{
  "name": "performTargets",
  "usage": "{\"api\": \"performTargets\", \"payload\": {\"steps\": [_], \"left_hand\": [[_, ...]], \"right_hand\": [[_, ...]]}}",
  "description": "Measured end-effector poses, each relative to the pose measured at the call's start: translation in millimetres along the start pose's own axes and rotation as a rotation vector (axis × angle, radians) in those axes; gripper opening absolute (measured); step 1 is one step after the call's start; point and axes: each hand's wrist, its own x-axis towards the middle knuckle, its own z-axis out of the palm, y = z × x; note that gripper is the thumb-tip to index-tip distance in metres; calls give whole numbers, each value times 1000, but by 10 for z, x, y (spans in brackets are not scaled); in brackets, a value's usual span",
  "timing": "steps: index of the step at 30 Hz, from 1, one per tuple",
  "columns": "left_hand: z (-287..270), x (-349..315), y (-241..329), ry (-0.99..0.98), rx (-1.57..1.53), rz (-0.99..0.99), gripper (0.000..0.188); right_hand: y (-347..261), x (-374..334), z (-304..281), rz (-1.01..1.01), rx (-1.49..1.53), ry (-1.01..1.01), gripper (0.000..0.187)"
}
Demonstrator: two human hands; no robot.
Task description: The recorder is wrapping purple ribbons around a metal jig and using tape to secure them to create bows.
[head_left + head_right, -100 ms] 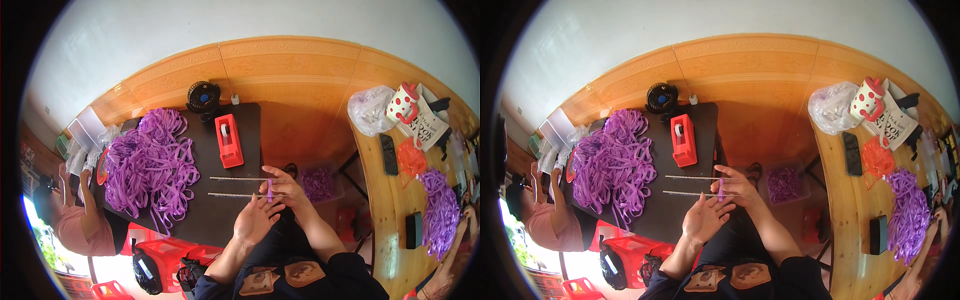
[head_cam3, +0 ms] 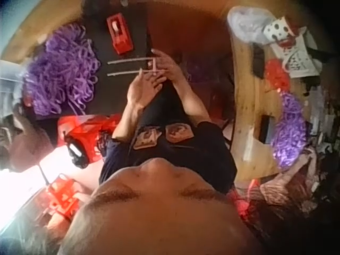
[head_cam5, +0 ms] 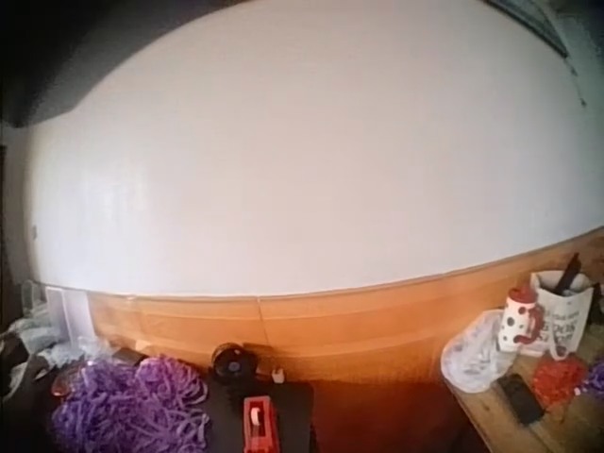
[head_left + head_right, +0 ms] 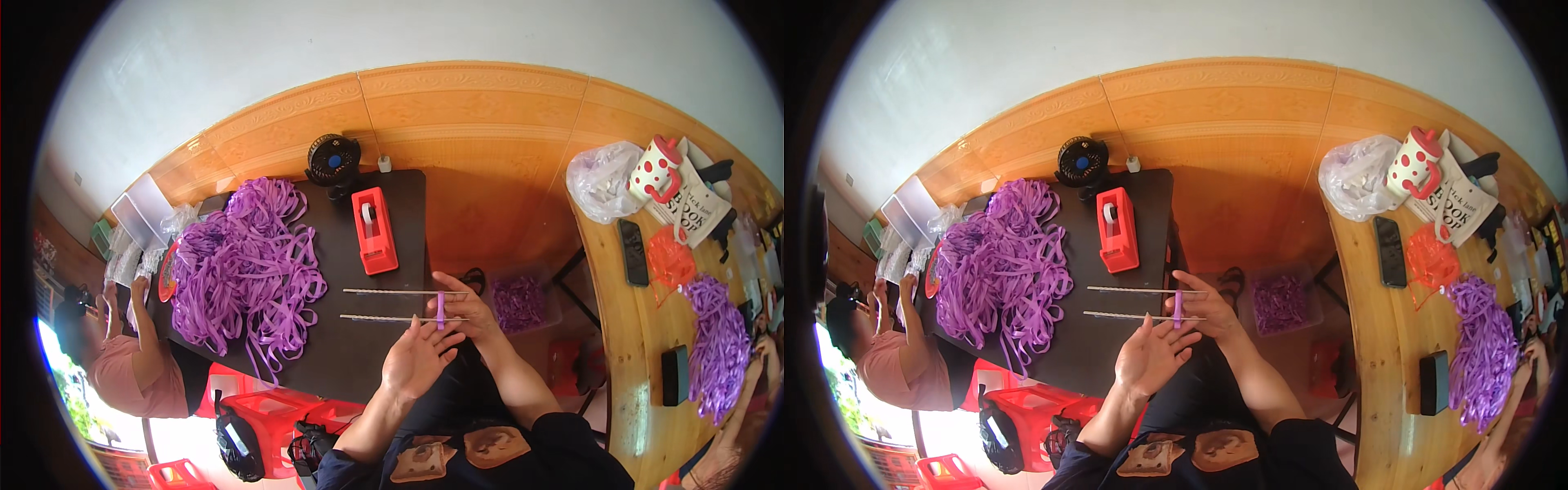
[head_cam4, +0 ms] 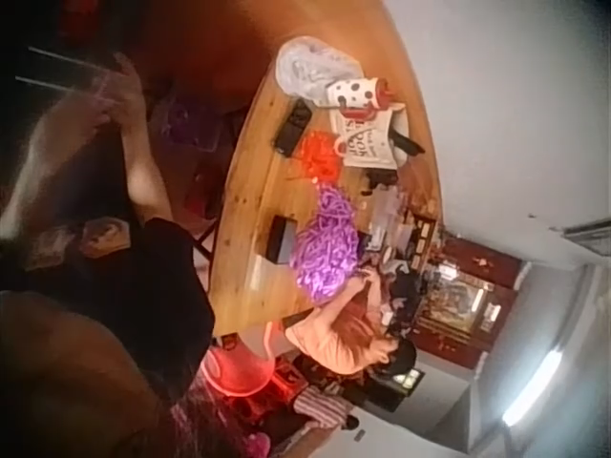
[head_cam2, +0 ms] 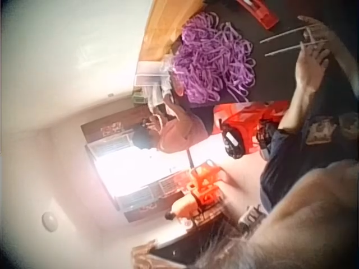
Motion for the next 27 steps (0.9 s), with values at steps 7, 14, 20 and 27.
{"api": "performTargets", "payload": {"steps": [7,14,20,27], "left_hand": [[24,-10,-3,-7,1,-4,60],[-5,-17,-25,-4,140,51,50],[250,-430,-136,-154,288,47,48],[-69,-791,-56,231,1097,750,24]], "right_hand": [[57,9,146,-75,139,-93,64],[90,78,202,-39,-63,162,29],[-164,-278,-36,-234,53,67,35],[-1050,-973,-403,-133,-486,719,26]]}}
